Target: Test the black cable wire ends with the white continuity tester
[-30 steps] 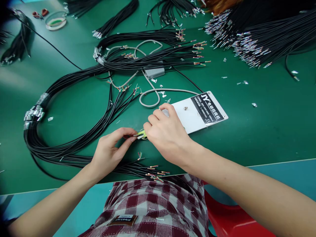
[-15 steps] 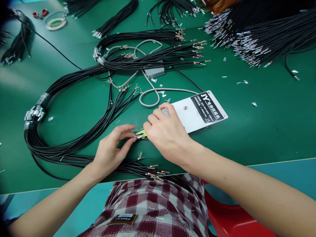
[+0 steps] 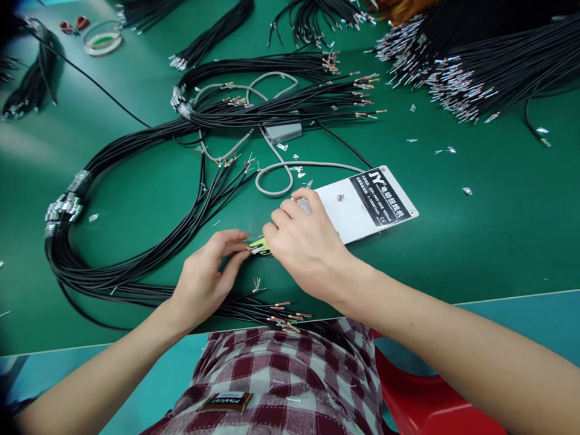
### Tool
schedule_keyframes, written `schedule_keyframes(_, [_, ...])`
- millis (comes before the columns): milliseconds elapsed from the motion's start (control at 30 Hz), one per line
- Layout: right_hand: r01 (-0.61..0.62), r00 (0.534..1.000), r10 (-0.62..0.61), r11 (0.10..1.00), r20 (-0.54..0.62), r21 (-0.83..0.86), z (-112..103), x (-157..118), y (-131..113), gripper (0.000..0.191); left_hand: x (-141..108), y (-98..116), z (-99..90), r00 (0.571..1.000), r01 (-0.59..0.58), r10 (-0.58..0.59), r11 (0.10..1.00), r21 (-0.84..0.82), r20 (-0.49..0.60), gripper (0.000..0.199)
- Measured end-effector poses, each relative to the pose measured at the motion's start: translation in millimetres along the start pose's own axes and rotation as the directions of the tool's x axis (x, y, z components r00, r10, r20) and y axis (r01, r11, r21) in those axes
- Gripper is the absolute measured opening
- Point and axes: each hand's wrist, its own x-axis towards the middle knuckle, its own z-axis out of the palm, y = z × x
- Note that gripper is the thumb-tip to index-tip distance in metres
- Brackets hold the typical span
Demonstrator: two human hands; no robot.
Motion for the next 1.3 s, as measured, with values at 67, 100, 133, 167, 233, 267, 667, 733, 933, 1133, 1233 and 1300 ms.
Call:
schedule_keyframes(67, [0.001,1.000,-0.001,1.000,0.001,0.001,0.2,-0.1,0.1,0.009,0.1,0.4,-0.5,1.000,0.010,-0.010,1.000,-0.006,0.001,0.019])
schedule_keyframes(100, [0.001,1.000,-0.001,1.000,0.002,0.003,0.4,-0.1,0.2,0.009,0.2,0.6,-0.7,1.000,0.015,-0.015,1.000,-0.009,0.003,0.018])
schedule_keyframes(133, [0.001,1.000,-0.001,1.000,0.004,0.004,0.5,-0.1,0.3,0.008,0.4,0.9,-1.0,1.000,0.018,-0.018,1.000,-0.012,0.005,0.018])
schedule_keyframes(167, [0.000,1.000,0.000,1.000,0.004,0.005,0.6,-0.1,0.4,0.008,0.6,1.1,-1.1,1.000,0.019,-0.019,1.000,-0.014,0.008,0.018])
schedule_keyframes(233, [0.001,1.000,-0.001,1.000,0.004,0.006,0.5,-0.1,0.5,0.009,1.3,1.6,-1.1,1.000,0.023,-0.023,1.000,-0.012,0.009,0.018])
schedule_keyframes(267, [0.001,1.000,-0.001,1.000,0.005,0.007,0.4,-0.1,0.5,0.010,1.7,1.8,-0.9,1.000,0.027,-0.027,1.000,-0.012,0.005,0.018])
schedule_keyframes(667, [0.013,1.000,-0.012,1.000,-0.021,0.006,2.0,-0.5,1.6,0.009,4.0,5.6,-4.1,0.998,0.013,-0.016,0.999,0.048,0.058,0.025])
schedule_keyframes(733, [0.010,1.000,-0.010,1.000,-0.024,0.004,2.2,-0.6,1.6,0.010,3.9,6.3,-3.8,0.999,0.018,-0.020,0.999,0.039,0.035,0.024])
schedule_keyframes(933, [0.007,1.000,-0.007,1.000,-0.018,0.005,1.5,-0.3,1.2,0.011,2.6,7.3,-1.4,1.000,0.028,-0.028,0.999,0.025,0.005,0.022])
schedule_keyframes(1133, [0.000,1.000,0.001,1.000,-0.016,0.004,0.1,0.0,0.9,0.011,2.0,4.6,1.0,1.000,-0.015,0.017,0.993,0.115,-0.018,0.017])
schedule_keyframes(1233, [0.000,1.000,0.000,1.000,-0.011,0.008,-0.8,0.2,0.9,0.010,2.9,4.1,-1.5,1.000,0.007,-0.006,0.993,0.119,-0.009,0.015])
schedule_keyframes(1300, [-0.003,1.000,0.003,1.000,-0.010,0.010,-1.2,0.4,0.7,0.010,2.8,4.7,-3.7,1.000,0.029,-0.030,0.996,0.086,0.006,0.015])
